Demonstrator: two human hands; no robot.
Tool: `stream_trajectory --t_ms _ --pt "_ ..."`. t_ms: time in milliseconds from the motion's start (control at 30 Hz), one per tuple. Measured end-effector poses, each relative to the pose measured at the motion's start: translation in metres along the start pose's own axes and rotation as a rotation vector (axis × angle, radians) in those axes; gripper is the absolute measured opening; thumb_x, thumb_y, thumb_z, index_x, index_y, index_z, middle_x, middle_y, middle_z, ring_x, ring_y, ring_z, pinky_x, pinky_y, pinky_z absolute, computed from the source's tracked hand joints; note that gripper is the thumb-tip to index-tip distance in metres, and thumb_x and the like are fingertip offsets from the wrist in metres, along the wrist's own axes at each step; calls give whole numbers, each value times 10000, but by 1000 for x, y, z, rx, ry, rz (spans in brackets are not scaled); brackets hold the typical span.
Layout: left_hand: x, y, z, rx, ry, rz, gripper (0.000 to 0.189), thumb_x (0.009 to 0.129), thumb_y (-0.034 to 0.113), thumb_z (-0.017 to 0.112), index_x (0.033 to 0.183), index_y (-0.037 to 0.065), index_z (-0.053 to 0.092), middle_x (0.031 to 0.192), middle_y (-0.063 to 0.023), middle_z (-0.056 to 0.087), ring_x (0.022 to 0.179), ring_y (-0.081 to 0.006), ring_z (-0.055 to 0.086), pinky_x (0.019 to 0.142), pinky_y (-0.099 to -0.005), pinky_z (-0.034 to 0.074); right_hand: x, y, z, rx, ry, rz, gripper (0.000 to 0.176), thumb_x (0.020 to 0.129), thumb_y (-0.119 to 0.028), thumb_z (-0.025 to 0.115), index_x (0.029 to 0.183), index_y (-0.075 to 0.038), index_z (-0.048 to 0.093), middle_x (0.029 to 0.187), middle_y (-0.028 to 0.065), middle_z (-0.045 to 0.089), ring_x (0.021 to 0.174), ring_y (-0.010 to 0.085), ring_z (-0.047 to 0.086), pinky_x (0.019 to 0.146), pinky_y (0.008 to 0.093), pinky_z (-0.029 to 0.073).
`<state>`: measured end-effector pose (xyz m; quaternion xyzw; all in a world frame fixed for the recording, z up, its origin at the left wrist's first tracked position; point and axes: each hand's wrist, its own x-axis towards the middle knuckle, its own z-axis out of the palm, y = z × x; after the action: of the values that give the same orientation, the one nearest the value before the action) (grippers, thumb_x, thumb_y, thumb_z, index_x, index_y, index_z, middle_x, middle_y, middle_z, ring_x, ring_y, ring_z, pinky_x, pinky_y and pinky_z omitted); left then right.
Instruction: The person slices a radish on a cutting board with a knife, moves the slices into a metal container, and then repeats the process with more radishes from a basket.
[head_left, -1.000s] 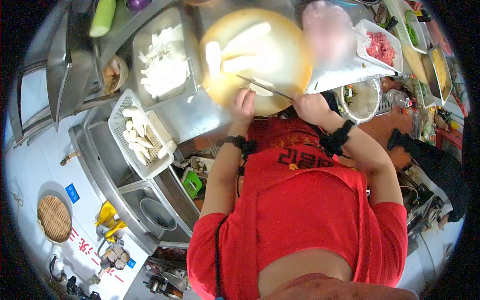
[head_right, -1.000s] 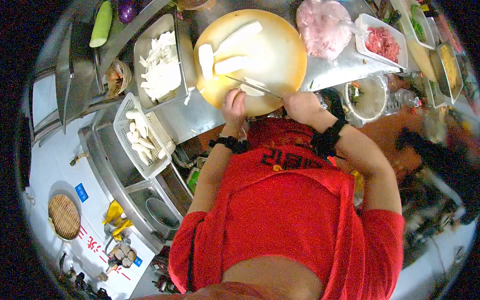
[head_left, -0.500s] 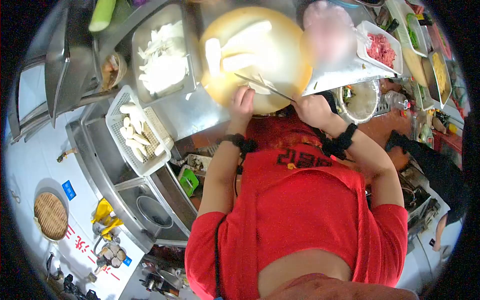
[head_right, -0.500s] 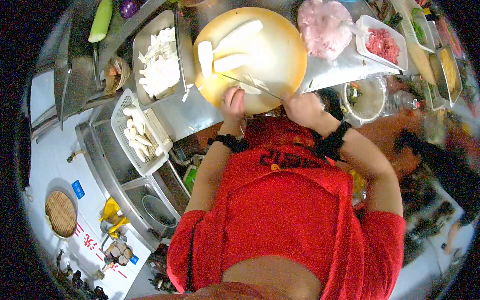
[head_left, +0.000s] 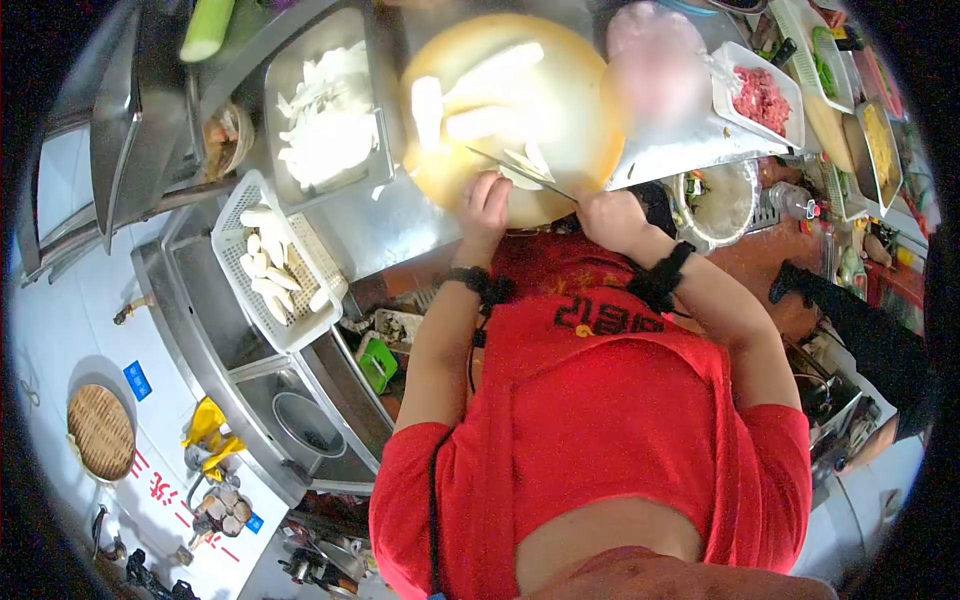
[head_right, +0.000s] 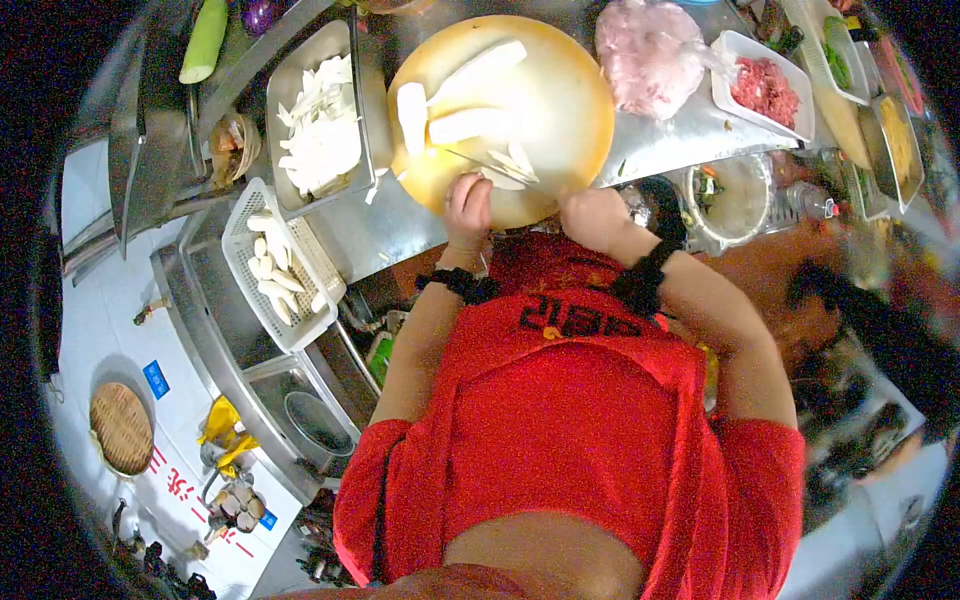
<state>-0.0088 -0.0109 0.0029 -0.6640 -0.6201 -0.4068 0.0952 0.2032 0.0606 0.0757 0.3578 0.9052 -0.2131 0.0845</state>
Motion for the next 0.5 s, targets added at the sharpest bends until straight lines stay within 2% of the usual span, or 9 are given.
stream_trajectory --t_ms 100,233,367,467,500 --pt "-1 -3 -1 -35 -14 19 150 713 -45 626 834 43 619 939 -94 568 854 -271 581 748 -345 475 7 -2 -8 -54 -64 12 185 831 -171 483 943 -34 538 680 159 636 582 324 634 500 438 506" --pt "1 -1 1 -24 6 8 157 705 -38 621 836 47 620 932 -88 568 855 -265 577 744 -346 473 -14 -2 -33 46 -1 35 229 875 -242 477 919 -35 563 682 157 636 607 314 642 519 438 515" --pt "-1 -3 0 -40 -33 9 152 713 -32 605 843 45 627 938 -88 572 857 -262 575 752 -344 475 2 -3 4 -18 -32 3 181 834 -196 483 856 -49 586 686 160 640 598 315 644 521 431 518" --pt "1 -3 -1 -45 -11 15 132 725 -25 607 839 39 629 944 -93 573 849 -269 580 755 -342 480 8 -8 -2 -21 -30 47 176 811 -178 483 872 -56 595 690 160 643 595 309 646 513 420 518" --pt "-1 -3 -2 -46 -14 20 132 725 -25 607 839 39 629 944 -93 573 849 -269 580 755 -342 480 6 -4 -3 -36 -58 46 208 842 -208 473 912 -47 586 700 162 644 625 316 648 533 431 519"
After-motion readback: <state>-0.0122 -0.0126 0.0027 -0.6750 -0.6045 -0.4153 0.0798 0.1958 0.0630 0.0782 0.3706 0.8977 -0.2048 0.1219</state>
